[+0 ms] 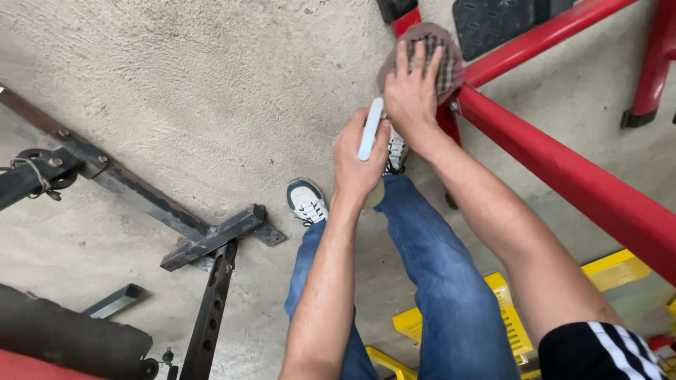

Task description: Wiping down various gym machines and benches using a spray bottle and a rag.

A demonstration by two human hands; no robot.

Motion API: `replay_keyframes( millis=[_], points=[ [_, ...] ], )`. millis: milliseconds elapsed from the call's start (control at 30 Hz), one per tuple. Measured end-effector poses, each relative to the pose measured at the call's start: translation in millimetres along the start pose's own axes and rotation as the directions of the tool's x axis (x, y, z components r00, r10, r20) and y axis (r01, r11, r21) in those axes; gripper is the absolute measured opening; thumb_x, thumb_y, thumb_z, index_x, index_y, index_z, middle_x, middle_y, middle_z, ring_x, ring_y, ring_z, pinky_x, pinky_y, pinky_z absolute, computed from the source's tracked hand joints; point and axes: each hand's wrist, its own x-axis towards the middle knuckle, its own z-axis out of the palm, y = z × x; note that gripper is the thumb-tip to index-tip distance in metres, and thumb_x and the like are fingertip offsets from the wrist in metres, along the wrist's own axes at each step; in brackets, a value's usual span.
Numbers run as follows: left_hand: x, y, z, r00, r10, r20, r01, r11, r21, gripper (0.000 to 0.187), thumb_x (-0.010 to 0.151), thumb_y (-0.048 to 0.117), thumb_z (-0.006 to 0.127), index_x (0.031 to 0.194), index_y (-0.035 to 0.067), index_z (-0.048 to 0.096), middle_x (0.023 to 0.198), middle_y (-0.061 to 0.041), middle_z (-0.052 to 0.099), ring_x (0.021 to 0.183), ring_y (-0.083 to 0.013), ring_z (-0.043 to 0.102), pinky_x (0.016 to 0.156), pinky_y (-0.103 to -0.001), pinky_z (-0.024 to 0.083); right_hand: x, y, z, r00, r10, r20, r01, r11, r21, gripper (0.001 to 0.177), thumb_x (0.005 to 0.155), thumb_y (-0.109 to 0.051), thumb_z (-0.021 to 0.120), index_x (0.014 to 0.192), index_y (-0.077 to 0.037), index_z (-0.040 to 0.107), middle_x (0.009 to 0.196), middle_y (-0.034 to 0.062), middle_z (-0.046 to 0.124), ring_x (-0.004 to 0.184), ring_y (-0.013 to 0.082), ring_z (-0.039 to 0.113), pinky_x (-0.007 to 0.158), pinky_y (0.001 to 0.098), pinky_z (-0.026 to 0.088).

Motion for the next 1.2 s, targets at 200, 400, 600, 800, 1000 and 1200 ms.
replay_keyframes(
  millis=[200, 400, 600, 800, 1000, 1200],
  points=[
    [-40.3, -9.8, -8.4, 0.998, -0.064, -0.025, 0.065, 0.997, 0.031, 0.02, 0.095, 0.019, 0.067, 0.109, 0.005, 0.069, 0.089, -0.018, 0.072, 0.083, -0.0336, 0.073, 0.076, -0.042, 0.056, -25.3, 28.5, 10.8, 0.954, 0.112, 0.277, 0.049, 0.855, -0.516, 0.059, 0.096, -0.04, 0.045, 0.145, -0.01, 0.056, 0.159, 0.0297, 0.031, 0.136, 0.06, 0.033, 0.102, 0.0745, 0.023],
    [-71.7, 22.3, -15.0, 1.0, 0.005, 0.027, -0.008, 0.993, 0.114, 0.022, 0.094, 0.021, 0.068, 0.11, 0.005, 0.068, 0.09, -0.019, 0.072, 0.086, -0.0371, 0.072, 0.076, -0.045, 0.055, -52.9, 48.4, 7.1, 0.989, 0.042, 0.14, 0.069, 0.711, -0.699, 0.048, 0.107, -0.03, 0.04, 0.148, -0.013, 0.058, 0.153, 0.0291, 0.042, 0.127, 0.0543, 0.046, 0.095, 0.0681, 0.036],
    [-100.5, 83.4, -13.4, 0.995, 0.098, 0.029, -0.1, 0.991, 0.093, 0.022, 0.094, 0.022, 0.069, 0.108, 0.006, 0.068, 0.09, -0.02, 0.071, 0.085, -0.0384, 0.071, 0.075, -0.046, 0.055, -107.6, 52.5, -73.1, 0.991, 0.077, 0.107, 0.004, 0.795, -0.607, 0.039, 0.108, -0.027, 0.044, 0.14, -0.015, 0.061, 0.136, 0.0308, 0.054, 0.118, 0.0502, 0.054, 0.091, 0.0662, 0.041],
    [-144.9, 154.0, -27.1, 0.982, 0.162, 0.093, -0.164, 0.986, 0.013, 0.019, 0.095, 0.022, 0.068, 0.107, 0.007, 0.067, 0.087, -0.017, 0.071, 0.082, -0.0358, 0.072, 0.073, -0.045, 0.055, -167.8, 55.0, -146.4, 0.997, 0.066, 0.045, -0.014, 0.705, -0.709, 0.042, 0.101, -0.027, 0.05, 0.14, -0.013, 0.063, 0.126, 0.0292, 0.06, 0.114, 0.0463, 0.056, 0.088, 0.0628, 0.043],
    [-197.8, 203.1, -45.1, 0.956, 0.277, 0.094, -0.278, 0.96, -0.003, 0.019, 0.094, 0.021, 0.069, 0.107, 0.007, 0.069, 0.087, -0.016, 0.071, 0.082, -0.0343, 0.072, 0.073, -0.042, 0.055, -221.7, 64.1, -207.0, 0.995, 0.1, -0.014, -0.082, 0.72, -0.689, 0.038, 0.106, -0.027, 0.05, 0.14, -0.017, 0.063, 0.126, 0.0276, 0.061, 0.116, 0.0454, 0.057, 0.094, 0.0608, 0.042],
    [-254.7, 269.4, -66.1, 0.936, 0.316, 0.155, -0.311, 0.949, -0.059, 0.019, 0.094, 0.02, 0.068, 0.108, 0.007, 0.069, 0.087, -0.015, 0.072, 0.083, -0.0318, 0.073, 0.075, -0.041, 0.057, -291.4, 59.1, -301.2, 0.984, 0.177, -0.009, -0.138, 0.733, -0.666, 0.041, 0.098, -0.028, 0.056, 0.137, -0.019, 0.065, 0.126, 0.0245, 0.062, 0.118, 0.0419, 0.056, 0.097, 0.059, 0.039]
  ],
)
